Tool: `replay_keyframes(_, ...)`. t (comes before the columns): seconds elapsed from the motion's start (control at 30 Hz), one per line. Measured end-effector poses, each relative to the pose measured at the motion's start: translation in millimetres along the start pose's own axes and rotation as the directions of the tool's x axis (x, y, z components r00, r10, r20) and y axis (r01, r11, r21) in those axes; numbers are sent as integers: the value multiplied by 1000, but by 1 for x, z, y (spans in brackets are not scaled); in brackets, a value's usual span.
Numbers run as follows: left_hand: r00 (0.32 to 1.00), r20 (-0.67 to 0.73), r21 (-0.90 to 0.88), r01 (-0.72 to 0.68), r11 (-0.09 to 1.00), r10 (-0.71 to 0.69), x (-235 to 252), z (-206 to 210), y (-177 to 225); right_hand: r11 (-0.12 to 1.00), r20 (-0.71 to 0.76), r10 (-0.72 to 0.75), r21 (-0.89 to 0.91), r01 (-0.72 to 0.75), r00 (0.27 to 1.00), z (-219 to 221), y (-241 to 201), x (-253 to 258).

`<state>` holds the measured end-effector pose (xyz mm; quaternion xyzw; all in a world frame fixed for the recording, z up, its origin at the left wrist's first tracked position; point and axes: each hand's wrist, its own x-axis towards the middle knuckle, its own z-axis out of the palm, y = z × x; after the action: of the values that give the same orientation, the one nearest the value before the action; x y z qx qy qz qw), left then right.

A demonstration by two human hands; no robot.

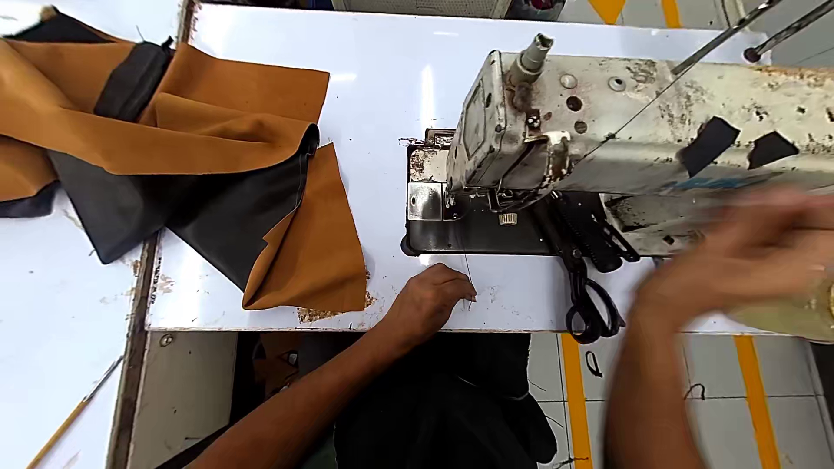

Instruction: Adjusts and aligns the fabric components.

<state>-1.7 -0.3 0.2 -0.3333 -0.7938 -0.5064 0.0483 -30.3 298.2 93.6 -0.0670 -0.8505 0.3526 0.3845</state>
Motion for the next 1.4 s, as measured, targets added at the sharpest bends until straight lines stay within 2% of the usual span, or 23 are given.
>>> replay_keyframes(0.03,1000,10,5,-1,1000,1,0,-1,0,990,169,61,115,-82,984,38,-28,-35)
replay_keyframes(0.07,1000,22,9,-4,1000,3,-1,-3,1,971,321,152,129,-202,935,72,-51,-61)
replay_keyframes(0.1,1000,24,15,-12,1000,11,-2,-3,2,957,437,236,54,-287,868,99,-64,-77)
replay_keyframes(0.13,1000,18,23,-25,999,25,-1,-3,1,952,486,283,-40,-302,827,120,-69,-83)
replay_keyframes(0.2,1000,5,14,-20,1000,19,-1,-5,2,958,509,284,-180,-223,812,142,-68,-83)
replay_keyframes(0.3,991,-86,17,109,994,-107,8,-19,1,990,589,131,-116,-76,798,140,-62,-81)
replay_keyframes(0.4,988,-72,262,150,953,-135,29,-27,-14,999,671,11,-46,26,741,108,-62,-85)
replay_keyframes(0.5,976,-74,347,219,912,-206,42,-34,-4,972,669,123,-230,47,733,80,-58,-80)
replay_keyframes(0.57,943,-242,491,323,809,-230,36,-59,-4,955,657,168,-294,45,735,72,-64,-75)
replay_keyframes(0.63,847,-396,622,531,575,-354,17,-101,-14,970,726,163,-240,24,668,62,-82,-78)
replay_keyframes(0.7,720,-473,613,683,397,-508,-20,-144,-25,996,789,48,-80,25,612,62,-109,-93)
replay_keyframes(0.73,686,-501,606,713,352,-527,-43,-161,-28,999,794,-36,15,39,606,70,-123,-100)
replay_keyframes(0.8,682,-530,610,719,332,-505,-90,-187,-21,982,773,-185,176,75,607,102,-157,-111)
replay_keyframes(0.9,671,-513,580,731,360,-535,-147,-207,3,943,710,-329,285,172,623,177,-219,-123)
replay_keyframes(0.93,675,-515,576,729,370,-528,-158,-209,9,934,727,-354,307,184,588,206,-239,-126)
replay_keyframes(1.07,680,-581,601,729,329,-447,-185,-212,19,887,828,-447,363,286,337,294,-287,-137)
replay_keyframes(1.1,672,-606,600,737,311,-426,-190,-216,19,901,841,-428,368,230,331,298,-295,-128)
replay_keyframes(1.17,661,-659,588,750,303,-358,-200,-230,17,921,865,-301,372,-112,401,284,-311,-91)
replay_keyframes(1.23,661,-698,602,750,276,-275,-212,-249,14,769,845,-124,413,-488,519,263,-314,-54)
replay_keyframes(1.27,659,-710,611,752,249,-249,-216,-260,13,715,828,-64,427,-554,556,254,-308,-41)
replay_keyframes(1.33,608,-751,591,793,149,-257,-220,-287,15,767,807,-68,418,-486,587,238,-282,-35)
replay_keyframes(1.37,545,-781,548,832,81,-305,-221,-305,17,826,829,-91,373,-423,553,229,-265,-41)
replay_keyframes(1.4,442,-809,472,881,20,-387,-222,-323,23,881,860,-99,309,-358,500,221,-247,-53)
